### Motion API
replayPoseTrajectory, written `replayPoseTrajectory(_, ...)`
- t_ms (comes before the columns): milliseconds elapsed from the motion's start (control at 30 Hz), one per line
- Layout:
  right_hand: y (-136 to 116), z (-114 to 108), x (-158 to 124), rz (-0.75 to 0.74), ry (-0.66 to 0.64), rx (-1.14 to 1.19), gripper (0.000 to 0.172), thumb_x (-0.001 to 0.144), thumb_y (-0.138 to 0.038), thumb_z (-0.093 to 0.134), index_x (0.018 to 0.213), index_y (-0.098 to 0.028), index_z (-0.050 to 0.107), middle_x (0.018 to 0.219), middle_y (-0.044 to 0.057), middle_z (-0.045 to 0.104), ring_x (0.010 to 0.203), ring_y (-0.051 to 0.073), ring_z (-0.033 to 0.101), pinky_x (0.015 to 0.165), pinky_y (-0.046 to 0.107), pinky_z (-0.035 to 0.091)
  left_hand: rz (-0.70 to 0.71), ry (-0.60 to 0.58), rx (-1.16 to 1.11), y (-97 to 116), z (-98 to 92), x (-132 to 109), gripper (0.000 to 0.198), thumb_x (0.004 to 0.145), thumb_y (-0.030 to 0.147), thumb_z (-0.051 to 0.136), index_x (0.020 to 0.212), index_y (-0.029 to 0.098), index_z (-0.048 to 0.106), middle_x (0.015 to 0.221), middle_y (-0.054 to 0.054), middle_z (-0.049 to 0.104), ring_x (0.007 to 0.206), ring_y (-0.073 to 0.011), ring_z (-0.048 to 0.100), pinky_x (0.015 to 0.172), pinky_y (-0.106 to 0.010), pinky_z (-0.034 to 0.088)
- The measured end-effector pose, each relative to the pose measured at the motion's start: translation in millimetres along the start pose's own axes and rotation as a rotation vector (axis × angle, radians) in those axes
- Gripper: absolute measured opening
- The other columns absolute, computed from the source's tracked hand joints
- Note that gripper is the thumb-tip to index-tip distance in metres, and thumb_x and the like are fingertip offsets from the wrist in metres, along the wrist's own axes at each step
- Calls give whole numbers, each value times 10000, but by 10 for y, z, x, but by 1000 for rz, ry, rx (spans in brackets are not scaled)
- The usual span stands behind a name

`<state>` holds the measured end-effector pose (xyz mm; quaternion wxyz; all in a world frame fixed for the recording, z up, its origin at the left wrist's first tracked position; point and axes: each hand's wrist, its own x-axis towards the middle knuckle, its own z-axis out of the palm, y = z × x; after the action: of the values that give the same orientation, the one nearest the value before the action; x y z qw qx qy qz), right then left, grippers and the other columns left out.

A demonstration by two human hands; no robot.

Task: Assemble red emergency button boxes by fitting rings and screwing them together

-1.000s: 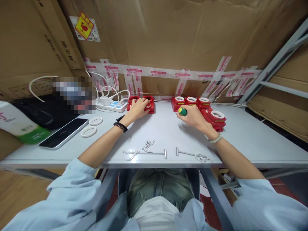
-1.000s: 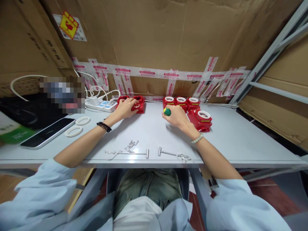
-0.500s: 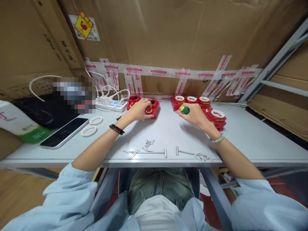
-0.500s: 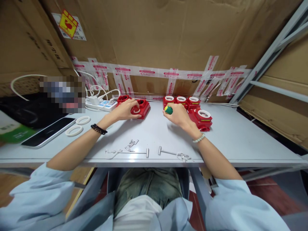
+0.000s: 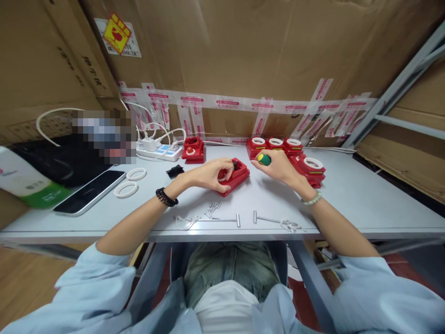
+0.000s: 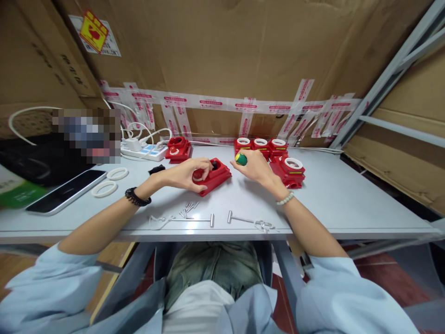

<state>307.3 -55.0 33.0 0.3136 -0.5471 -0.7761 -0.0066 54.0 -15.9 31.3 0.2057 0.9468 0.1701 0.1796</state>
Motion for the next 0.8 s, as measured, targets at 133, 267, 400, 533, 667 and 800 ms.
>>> replayPoseTrajectory(133, -12, 7, -3, 17, -8, 1, 282, 830, -406, 633, 682, -170, 586, 661, 39, 635, 590, 144, 491, 595, 286, 350, -72, 87, 27, -71, 40, -15, 377, 689, 295, 690, 984, 206, 474, 1161, -87, 513, 1022, -239, 554, 869, -382, 477)
replayPoseTrajectory(267, -21, 16, 2, 22, -20, 20, 272, 833, -407, 625, 739, -153, 642, 692, 55, 663, 612, 156, 527, 620, 301, 392, -184, 50, 25, -146, 77, -25, 772, 690, 443, 743, 1316, 191, 368, 1325, -162, 494, 1102, -287, 582, 906, -413, 486)
replayPoseTrajectory(400, -46, -8, -7, 14, -49, 86, 305, 812, -444, 660, 845, -143, 693, 823, 86, 718, 718, 196, 623, 703, 334, 467, -166, -82, 3, -168, 50, -41, 871, 703, 319, 722, 1437, 193, 271, 1119, -117, 638, 836, -232, 646, 741, -366, 508)
replayPoseTrajectory(533, -92, -56, -46, -17, -171, 235, 511, 733, -513, 742, 1105, -167, 684, 1013, 94, 730, 883, 236, 672, 822, 390, 519, -70, -102, -71, -194, 28, -53, 917, 670, 336, 786, 1446, 235, 308, 1225, -120, 618, 1015, -283, 648, 835, -404, 520)
replayPoseTrajectory(667, -145, -71, -70, -49, -220, 275, 737, 670, -510, 800, 1303, -200, 583, 1209, 106, 683, 1134, 290, 627, 1018, 485, 465, -70, -54, -134, -199, -25, -51, 929, 693, 442, 806, 1456, 264, 307, 1415, -151, 500, 1300, -343, 514, 1024, -497, 461)
replayPoseTrajectory(800, -180, -75, -40, -21, -37, 373, 929, 573, -521, 860, 1369, -196, 509, 1311, 133, 620, 1225, 305, 583, 1086, 502, 427, 4, 102, -249, -112, -84, -36, 852, 749, 426, 785, 1450, 290, 321, 1539, -142, 358, 1394, -336, 422, 1110, -508, 408)
